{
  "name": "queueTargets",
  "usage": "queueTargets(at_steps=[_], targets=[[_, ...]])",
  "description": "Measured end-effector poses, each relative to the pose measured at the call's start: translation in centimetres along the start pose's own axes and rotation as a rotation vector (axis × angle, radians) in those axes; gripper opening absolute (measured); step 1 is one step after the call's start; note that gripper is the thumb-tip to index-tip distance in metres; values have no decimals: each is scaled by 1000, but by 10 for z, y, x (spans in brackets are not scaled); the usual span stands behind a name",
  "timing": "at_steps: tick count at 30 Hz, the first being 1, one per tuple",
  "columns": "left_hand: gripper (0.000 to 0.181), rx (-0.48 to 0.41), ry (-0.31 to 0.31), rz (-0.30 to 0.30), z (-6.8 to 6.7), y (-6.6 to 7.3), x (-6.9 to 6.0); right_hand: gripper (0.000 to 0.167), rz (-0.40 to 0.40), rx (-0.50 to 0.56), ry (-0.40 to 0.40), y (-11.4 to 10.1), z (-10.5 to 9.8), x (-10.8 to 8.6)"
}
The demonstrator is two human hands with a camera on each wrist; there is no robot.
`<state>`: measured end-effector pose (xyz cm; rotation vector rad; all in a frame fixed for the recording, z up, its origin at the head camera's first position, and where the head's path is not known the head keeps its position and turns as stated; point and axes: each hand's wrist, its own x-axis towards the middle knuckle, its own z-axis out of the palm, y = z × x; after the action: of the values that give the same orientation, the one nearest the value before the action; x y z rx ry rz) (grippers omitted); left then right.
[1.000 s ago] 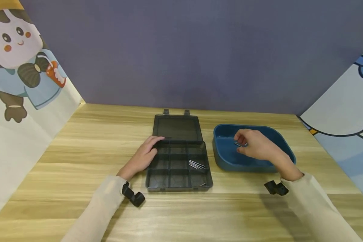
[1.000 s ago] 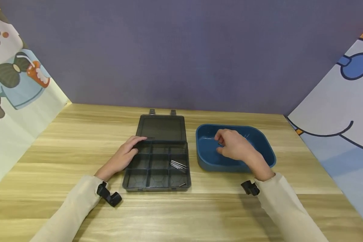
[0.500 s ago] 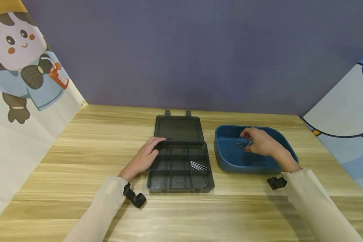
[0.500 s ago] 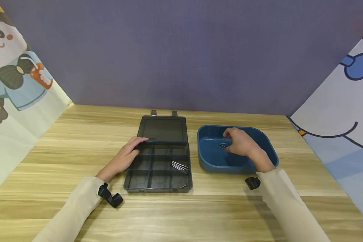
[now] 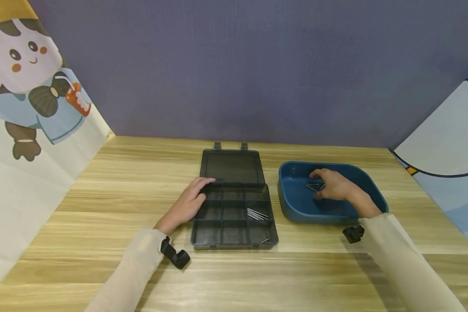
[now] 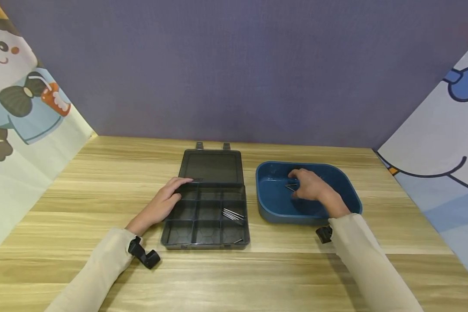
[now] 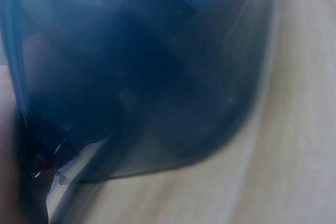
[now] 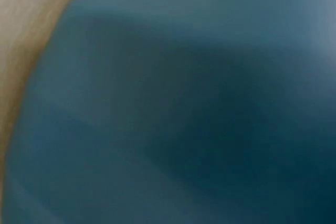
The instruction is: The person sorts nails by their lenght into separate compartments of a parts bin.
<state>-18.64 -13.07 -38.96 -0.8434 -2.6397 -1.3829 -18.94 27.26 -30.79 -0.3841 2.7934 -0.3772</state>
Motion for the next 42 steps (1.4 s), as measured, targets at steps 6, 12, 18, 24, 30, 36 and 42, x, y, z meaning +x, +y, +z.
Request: queueTargets(at_steps=[6, 12, 18, 24, 30, 36, 42], targets=[[47, -5, 3, 3, 1, -1, 0, 59, 0, -3, -8, 2, 5, 4], [47, -10, 3, 4, 0, 0, 0, 57, -2, -14, 10, 4, 9, 6], [47, -6, -2, -4, 0, 0, 0, 48, -28, -18, 19, 5, 12, 8], [47, -4, 1, -2, 0, 1, -1, 28, -39, -3, -4, 6, 11, 10], [47, 5, 1, -6, 1, 1, -1, 11, -47, 29, -10, 7, 15, 9], [46, -1, 1, -11, 1, 1, 0, 11, -31, 34, -16, 5, 15, 9], [46, 0, 2, -14, 0, 1, 0, 9, -14, 39, -26, 4, 15, 11]])
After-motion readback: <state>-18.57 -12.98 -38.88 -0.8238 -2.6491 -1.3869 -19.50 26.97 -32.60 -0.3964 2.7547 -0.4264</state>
